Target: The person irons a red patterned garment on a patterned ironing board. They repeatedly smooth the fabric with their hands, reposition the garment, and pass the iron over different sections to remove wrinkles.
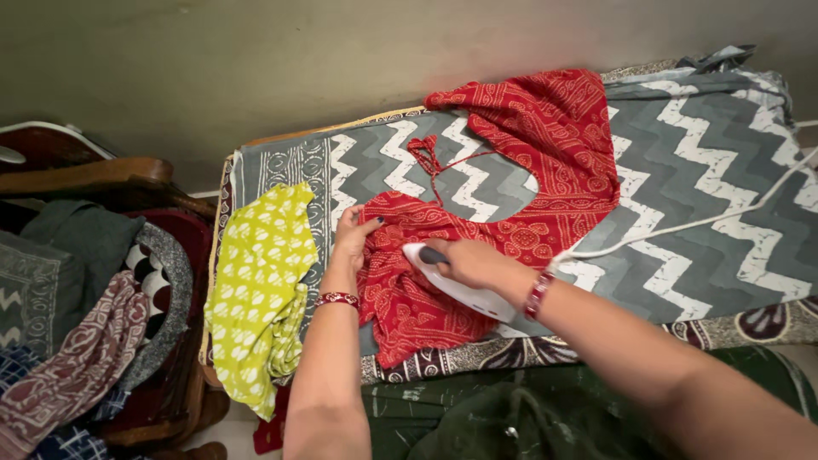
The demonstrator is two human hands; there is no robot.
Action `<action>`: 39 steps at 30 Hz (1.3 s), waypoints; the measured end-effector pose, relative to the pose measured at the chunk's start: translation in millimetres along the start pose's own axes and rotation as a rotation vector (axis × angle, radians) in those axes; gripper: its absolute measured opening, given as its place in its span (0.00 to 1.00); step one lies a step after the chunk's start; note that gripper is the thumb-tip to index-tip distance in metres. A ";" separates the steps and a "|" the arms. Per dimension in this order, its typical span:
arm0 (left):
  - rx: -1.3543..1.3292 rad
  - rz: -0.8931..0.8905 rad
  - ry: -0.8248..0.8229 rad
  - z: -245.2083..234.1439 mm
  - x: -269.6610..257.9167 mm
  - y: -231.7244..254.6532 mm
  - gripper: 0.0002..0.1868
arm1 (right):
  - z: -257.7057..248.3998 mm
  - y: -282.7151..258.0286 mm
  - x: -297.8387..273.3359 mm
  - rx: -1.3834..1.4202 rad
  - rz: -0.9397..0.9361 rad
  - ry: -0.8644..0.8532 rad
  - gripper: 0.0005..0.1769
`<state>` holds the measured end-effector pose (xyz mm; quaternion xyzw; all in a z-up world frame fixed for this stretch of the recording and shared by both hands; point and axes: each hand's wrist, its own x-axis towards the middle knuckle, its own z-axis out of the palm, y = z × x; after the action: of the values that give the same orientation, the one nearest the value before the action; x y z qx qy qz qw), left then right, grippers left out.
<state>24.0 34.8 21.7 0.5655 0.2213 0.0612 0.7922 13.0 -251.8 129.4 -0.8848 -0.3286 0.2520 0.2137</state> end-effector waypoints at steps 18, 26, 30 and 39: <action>-0.161 -0.109 -0.091 25.0 10.0 -3.7 0.29 | -3.8 22.7 -21.7 -0.052 -0.126 -0.085 0.35; -0.112 -0.079 -0.237 45.7 5.4 16.6 0.29 | -5.5 1.6 4.2 -0.120 -0.128 -0.036 0.33; -0.178 -0.078 -0.212 50.5 11.6 16.7 0.27 | 6.6 4.5 -20.6 -0.087 -0.008 0.055 0.31; -0.017 0.065 -0.294 39.7 34.4 -6.1 0.21 | -9.0 22.7 1.6 0.003 0.189 0.259 0.27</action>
<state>70.5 10.2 16.8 0.5685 0.0840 0.0052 0.8184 30.1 -268.4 123.6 -0.9366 -0.2132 0.1551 0.2307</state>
